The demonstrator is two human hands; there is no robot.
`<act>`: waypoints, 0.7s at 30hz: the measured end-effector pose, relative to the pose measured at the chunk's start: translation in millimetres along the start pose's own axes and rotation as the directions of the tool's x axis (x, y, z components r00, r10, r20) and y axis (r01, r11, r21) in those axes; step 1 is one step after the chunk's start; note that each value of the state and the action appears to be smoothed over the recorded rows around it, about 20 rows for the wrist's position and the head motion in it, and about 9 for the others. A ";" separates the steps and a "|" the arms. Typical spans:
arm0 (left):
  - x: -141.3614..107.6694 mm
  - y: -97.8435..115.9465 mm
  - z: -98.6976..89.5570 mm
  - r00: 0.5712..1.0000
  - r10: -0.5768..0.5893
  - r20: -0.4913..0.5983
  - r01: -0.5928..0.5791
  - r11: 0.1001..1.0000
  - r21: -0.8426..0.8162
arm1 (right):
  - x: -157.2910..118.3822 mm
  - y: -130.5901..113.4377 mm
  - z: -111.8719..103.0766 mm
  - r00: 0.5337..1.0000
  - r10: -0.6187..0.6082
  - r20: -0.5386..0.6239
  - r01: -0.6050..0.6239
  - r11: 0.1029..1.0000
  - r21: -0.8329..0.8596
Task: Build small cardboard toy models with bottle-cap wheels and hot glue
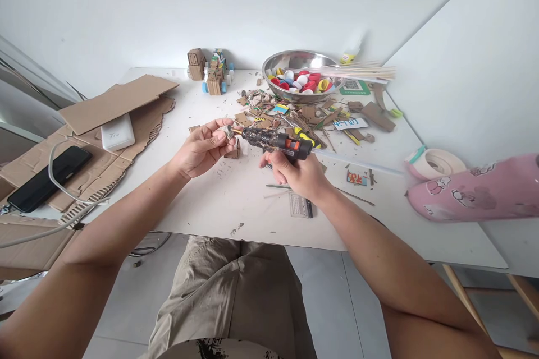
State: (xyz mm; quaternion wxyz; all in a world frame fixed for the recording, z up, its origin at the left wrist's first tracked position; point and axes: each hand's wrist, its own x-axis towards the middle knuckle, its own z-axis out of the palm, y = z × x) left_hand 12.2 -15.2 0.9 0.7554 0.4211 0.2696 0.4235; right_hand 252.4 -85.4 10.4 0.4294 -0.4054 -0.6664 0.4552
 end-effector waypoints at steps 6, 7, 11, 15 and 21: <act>-1.7 0.0 4.3 0.999 0.035 0.018 -0.035 0.999 0.038 | 0.0 2.9 0.6 0.998 0.066 -0.020 -0.067 0.997 -0.045; -1.8 0.2 4.9 0.999 0.037 0.017 -0.038 0.998 0.043 | 0.0 3.4 0.4 0.998 0.065 -0.023 -0.067 0.996 -0.051; -1.7 0.5 5.3 0.998 0.057 0.013 -0.057 0.997 0.052 | -0.4 4.8 -1.4 0.999 0.052 -0.007 -0.052 0.996 -0.077; -1.5 0.1 4.3 0.997 0.071 0.005 -0.071 0.996 0.058 | -1.2 6.7 -3.2 0.998 0.057 -0.009 -0.058 0.994 -0.088; -1.7 0.0 4.1 0.995 0.094 0.014 -0.095 0.992 0.087 | -1.2 5.0 -3.0 0.998 0.059 -0.013 -0.060 0.994 -0.089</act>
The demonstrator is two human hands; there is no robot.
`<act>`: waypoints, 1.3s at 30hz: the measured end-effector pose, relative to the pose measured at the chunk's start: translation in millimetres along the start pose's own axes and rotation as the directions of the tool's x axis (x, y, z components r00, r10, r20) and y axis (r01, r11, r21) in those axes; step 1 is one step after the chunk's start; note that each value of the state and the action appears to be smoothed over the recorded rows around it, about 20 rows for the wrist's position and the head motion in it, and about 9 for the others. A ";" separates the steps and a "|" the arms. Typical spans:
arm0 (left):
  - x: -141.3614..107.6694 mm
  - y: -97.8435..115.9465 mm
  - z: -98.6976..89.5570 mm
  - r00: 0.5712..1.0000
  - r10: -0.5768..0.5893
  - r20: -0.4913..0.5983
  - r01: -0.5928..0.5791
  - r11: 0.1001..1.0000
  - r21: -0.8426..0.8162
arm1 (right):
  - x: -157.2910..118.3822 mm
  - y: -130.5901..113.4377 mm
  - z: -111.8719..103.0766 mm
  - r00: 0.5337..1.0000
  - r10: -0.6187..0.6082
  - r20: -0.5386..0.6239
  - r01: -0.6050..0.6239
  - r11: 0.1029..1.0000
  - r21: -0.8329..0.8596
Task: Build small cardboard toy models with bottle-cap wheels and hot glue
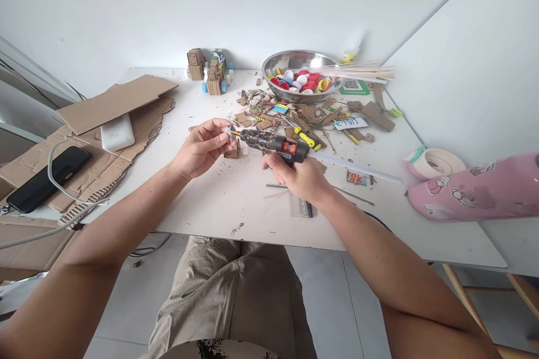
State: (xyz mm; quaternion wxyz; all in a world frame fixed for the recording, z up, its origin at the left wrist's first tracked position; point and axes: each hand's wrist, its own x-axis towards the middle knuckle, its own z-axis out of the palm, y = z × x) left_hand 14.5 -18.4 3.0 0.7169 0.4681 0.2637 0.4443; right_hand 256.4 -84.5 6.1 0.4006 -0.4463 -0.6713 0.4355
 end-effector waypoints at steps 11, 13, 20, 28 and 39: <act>-0.1 2.2 3.9 0.999 -0.010 -0.033 0.008 0.999 -0.038 | -0.4 -4.1 1.0 0.999 0.002 -0.041 0.000 0.999 0.040; 0.4 1.3 3.0 0.999 -0.010 -0.041 0.009 0.999 -0.031 | -0.8 -3.2 0.6 0.999 0.008 -0.045 -0.006 0.999 0.046; 1.2 -0.5 -0.2 1.000 0.010 -0.020 -0.011 0.999 -0.050 | -0.8 -2.5 0.6 0.999 0.017 -0.046 -0.017 1.000 -0.005; 0.2 0.9 1.7 0.999 -0.007 -0.050 0.006 1.000 -0.026 | -0.7 -2.5 1.0 0.998 -0.016 -0.066 0.021 0.997 0.076; 0.0 0.0 -1.4 0.999 0.033 -0.033 -0.033 0.999 -0.001 | -0.1 -0.5 -0.9 0.978 -0.119 -0.172 0.085 0.978 -0.190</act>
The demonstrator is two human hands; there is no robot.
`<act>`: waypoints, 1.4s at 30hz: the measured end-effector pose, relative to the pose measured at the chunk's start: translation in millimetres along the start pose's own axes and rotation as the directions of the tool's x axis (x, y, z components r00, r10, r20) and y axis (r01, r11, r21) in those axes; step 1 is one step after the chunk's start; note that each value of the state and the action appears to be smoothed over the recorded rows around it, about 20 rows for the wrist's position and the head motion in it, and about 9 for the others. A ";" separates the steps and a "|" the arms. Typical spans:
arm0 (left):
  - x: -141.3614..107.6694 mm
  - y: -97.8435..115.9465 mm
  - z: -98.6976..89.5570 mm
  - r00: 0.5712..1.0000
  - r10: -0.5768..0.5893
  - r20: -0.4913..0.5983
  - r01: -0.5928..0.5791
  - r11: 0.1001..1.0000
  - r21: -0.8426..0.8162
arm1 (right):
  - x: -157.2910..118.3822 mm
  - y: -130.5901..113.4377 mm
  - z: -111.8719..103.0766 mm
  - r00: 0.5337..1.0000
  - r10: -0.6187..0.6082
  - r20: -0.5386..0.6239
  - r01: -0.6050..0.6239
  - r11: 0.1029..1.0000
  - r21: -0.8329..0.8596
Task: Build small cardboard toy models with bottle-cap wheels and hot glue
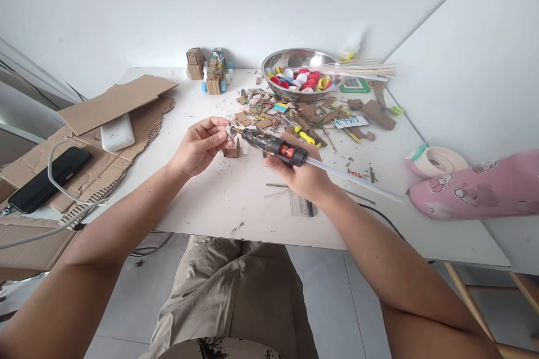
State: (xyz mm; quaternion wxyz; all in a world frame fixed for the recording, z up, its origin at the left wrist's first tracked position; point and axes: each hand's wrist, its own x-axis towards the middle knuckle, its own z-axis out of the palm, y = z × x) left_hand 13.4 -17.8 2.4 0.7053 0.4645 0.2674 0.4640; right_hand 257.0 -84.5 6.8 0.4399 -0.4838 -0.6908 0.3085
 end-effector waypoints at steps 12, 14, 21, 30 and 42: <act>0.4 25.7 -12.6 0.972 0.193 0.134 -0.233 0.720 0.653 | 2.0 6.7 -18.1 0.983 -0.182 -0.013 0.176 0.965 -0.196; -1.8 29.8 -13.3 0.952 0.181 0.247 -0.302 0.416 0.858 | 2.6 9.9 -21.2 0.976 -0.211 -0.043 0.195 0.950 -0.242; -0.9 16.3 -17.5 0.886 0.073 0.457 -0.437 -0.195 0.878 | 3.4 18.0 -20.9 0.943 -0.322 -0.081 0.272 0.889 -0.369; 6.7 5.4 -24.6 0.878 0.045 0.476 -0.450 -0.259 0.855 | 3.1 15.1 -16.3 0.932 -0.346 -0.111 0.281 0.880 -0.383; 10.9 0.8 -26.4 0.964 0.037 0.264 -0.256 -0.150 0.955 | 3.1 15.5 -21.2 0.935 -0.342 -0.094 0.284 0.880 -0.382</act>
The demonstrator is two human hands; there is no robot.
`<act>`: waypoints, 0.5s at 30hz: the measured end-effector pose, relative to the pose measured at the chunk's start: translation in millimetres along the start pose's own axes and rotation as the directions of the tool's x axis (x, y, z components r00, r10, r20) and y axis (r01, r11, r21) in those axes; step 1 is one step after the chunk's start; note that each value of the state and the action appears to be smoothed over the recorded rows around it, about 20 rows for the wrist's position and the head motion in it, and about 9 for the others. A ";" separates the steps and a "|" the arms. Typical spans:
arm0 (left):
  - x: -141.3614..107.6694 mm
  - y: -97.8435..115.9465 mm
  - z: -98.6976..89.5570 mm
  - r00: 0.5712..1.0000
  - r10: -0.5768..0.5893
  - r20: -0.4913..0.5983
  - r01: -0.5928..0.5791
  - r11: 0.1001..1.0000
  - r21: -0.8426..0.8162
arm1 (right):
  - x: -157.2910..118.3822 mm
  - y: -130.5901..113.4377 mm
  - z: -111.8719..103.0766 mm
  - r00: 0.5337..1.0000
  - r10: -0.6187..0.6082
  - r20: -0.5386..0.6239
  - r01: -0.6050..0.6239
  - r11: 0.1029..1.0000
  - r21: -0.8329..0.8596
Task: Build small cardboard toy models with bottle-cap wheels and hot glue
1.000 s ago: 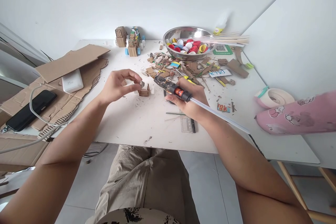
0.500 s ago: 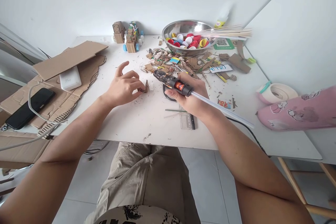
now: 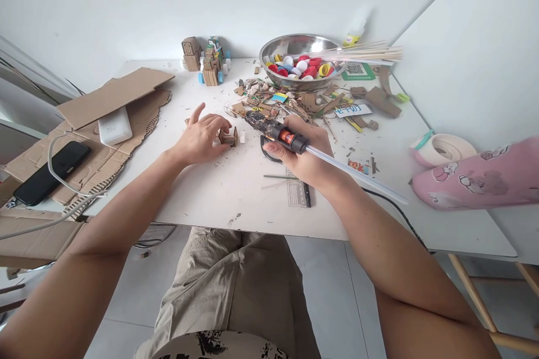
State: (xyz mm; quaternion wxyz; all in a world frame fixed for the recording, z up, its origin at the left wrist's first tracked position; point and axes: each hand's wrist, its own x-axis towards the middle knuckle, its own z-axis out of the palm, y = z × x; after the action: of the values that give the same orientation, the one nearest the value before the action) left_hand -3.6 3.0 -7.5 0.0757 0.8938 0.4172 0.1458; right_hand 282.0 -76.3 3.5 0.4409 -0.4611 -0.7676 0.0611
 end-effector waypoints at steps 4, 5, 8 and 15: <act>2.8 -0.7 -2.2 0.997 -0.031 0.068 0.035 0.998 -0.057 | -0.4 0.8 -0.1 1.000 0.005 0.013 -0.006 1.000 0.020; 3.5 -0.2 -3.1 0.996 -0.038 0.085 0.043 0.997 -0.065 | -0.6 0.7 0.0 1.000 0.003 0.008 -0.003 1.000 0.022; 6.1 1.4 -5.1 0.991 -0.055 0.120 0.065 0.994 -0.082 | -1.2 -0.2 0.8 1.000 0.000 -0.008 0.000 1.000 0.008; 10.6 -0.1 -2.1 0.991 -0.051 0.125 0.067 0.990 -0.127 | -1.7 -4.5 2.6 0.999 -0.035 -0.028 0.035 0.999 0.008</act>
State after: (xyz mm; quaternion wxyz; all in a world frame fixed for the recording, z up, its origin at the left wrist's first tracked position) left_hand 2.2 11.2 -3.4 0.1638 0.8813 0.4278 0.1158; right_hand 277.5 -79.3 3.1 0.4543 -0.4465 -0.7692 0.0500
